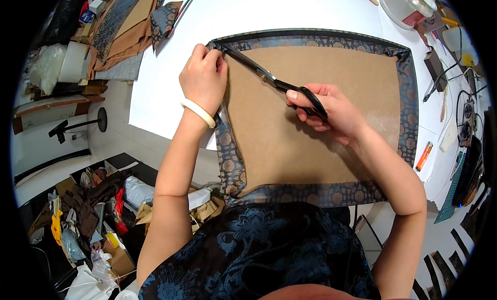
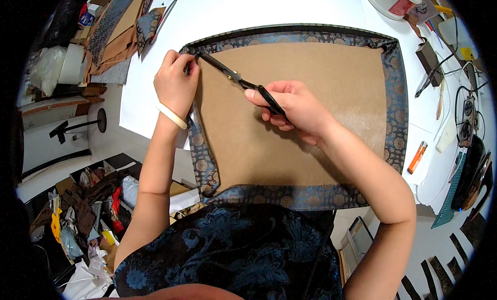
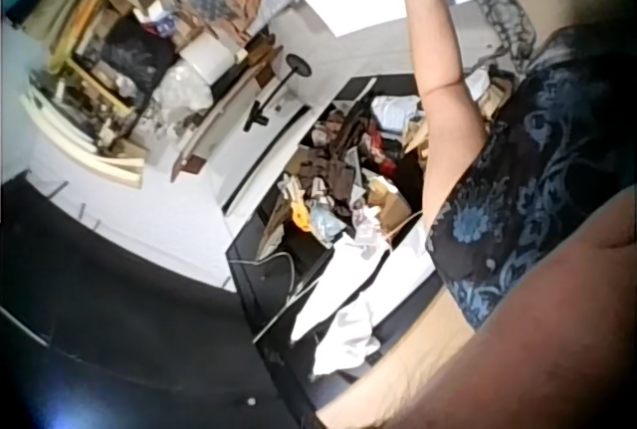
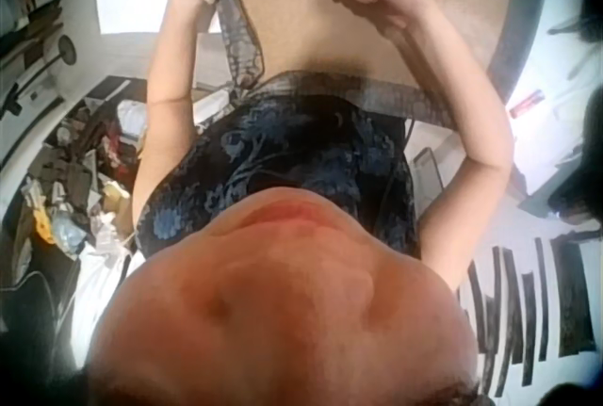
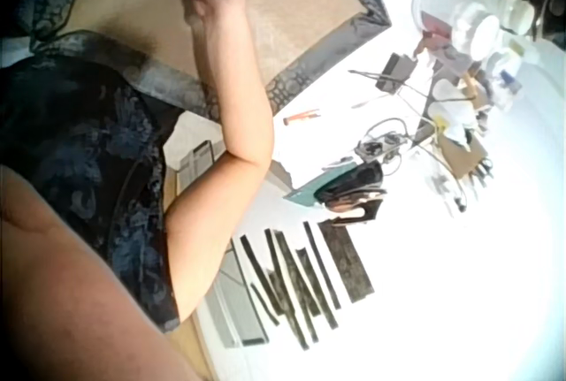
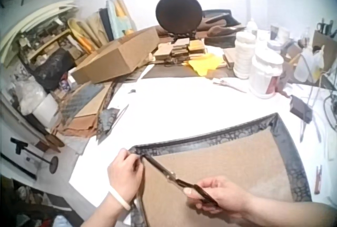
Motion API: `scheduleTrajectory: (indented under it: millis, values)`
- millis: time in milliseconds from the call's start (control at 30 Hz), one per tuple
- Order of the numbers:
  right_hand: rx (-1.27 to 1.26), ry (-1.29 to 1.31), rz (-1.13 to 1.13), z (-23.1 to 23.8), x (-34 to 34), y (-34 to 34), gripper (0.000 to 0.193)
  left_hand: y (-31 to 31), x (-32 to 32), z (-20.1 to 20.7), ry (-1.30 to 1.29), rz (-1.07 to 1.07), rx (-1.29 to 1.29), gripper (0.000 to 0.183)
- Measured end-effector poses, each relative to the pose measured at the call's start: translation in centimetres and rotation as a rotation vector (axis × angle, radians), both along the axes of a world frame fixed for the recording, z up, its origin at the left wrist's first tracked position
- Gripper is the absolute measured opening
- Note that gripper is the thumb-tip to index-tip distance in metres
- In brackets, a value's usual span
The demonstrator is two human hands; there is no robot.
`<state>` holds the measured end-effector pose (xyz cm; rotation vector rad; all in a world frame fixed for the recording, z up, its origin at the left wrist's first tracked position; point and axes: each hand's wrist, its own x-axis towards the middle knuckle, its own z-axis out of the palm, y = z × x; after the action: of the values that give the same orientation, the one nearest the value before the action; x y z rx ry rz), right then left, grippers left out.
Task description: The person trims the edges of a patterned fabric strip attached to a rectangular board using scissors and a yellow utility knife. They carefully cut along the perimeter, remove excess material, and smooth the edges to ensure a clean finish.
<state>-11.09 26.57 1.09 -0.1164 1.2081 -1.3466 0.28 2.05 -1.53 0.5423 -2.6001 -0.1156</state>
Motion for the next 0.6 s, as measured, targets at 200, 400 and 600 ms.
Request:
scheduleTrajectory:
  millis: [200, 400, 600]
  values:
    - [0.014, 0.009, -0.009, -0.04, 0.24, 0.09, 0.034, 0.1, -0.13, -0.35, 0.084, -0.011, -0.01, 0.008]
    - [-0.015, -0.027, -0.009, -0.19, -0.09, 0.14, 0.032, 0.01, 0.03, -0.14, 0.019, -0.017, -0.025, 0.008]
    - [0.0, -0.012, -0.002, 0.04, -0.03, 0.01, 0.032, -0.04, 0.15, -0.21, 0.015, -0.011, -0.015, 0.007]
